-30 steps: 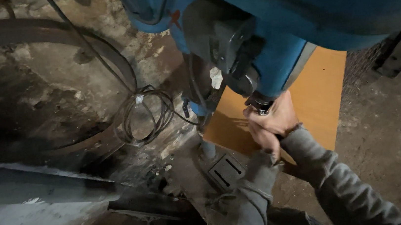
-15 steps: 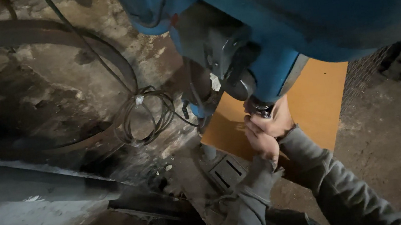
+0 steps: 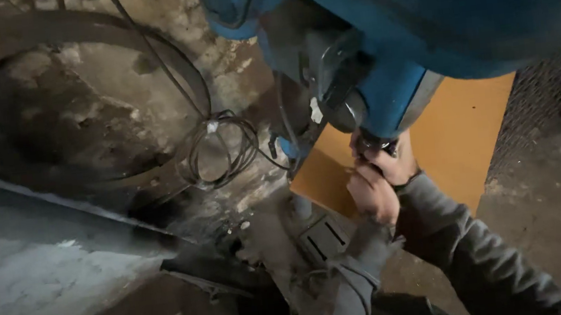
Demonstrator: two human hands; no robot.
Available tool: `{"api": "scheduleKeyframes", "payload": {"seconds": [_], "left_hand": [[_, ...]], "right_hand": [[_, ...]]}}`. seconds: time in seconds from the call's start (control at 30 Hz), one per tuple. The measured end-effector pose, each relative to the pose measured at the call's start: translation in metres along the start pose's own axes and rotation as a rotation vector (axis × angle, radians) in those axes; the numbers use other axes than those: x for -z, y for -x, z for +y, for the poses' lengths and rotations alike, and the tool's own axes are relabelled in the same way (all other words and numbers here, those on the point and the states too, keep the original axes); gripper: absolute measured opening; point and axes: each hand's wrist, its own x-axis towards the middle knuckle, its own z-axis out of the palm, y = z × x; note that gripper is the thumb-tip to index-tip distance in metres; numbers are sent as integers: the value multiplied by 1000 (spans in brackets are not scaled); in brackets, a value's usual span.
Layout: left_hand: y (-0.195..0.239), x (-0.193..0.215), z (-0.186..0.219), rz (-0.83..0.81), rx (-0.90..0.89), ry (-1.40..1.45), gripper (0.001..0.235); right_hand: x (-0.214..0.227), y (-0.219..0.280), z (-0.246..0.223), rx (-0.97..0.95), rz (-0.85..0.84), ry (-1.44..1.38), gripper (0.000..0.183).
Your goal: The person inserts a drill bit into the drill press chuck and tightens it, then places a wooden board on the drill press table. They drill a series of holes through the board, repositioning the board between holes and brushing away wood shavings as they work.
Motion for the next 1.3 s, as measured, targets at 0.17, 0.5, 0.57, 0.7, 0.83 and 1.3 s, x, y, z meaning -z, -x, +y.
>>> {"api": "scheduleKeyframes", "payload": {"seconds": [0.17, 0.5, 0.57, 0.7, 0.83, 1.3], "left_hand": [[18, 15, -7, -30, -61, 160, 61], [64, 54, -9, -133, -190, 528, 59], [65, 50, -17, -126, -146, 521, 59], [72, 49, -9, -141, -39, 563, 61], [66, 37, -17, -224, -87, 799, 57], [10, -10, -26, -165, -22, 827, 56]], "right_hand": [[16, 8, -34, -97, -118, -78, 42], [-7, -3, -21, -138, -54, 242, 61], [-4, -14, -8, -198, 146, 432, 50], [21, -43, -29, -170, -305, 244, 29], [10, -36, -74, -154, -416, 343, 38], [27, -39, -42, -261, -447, 156, 32]]}}
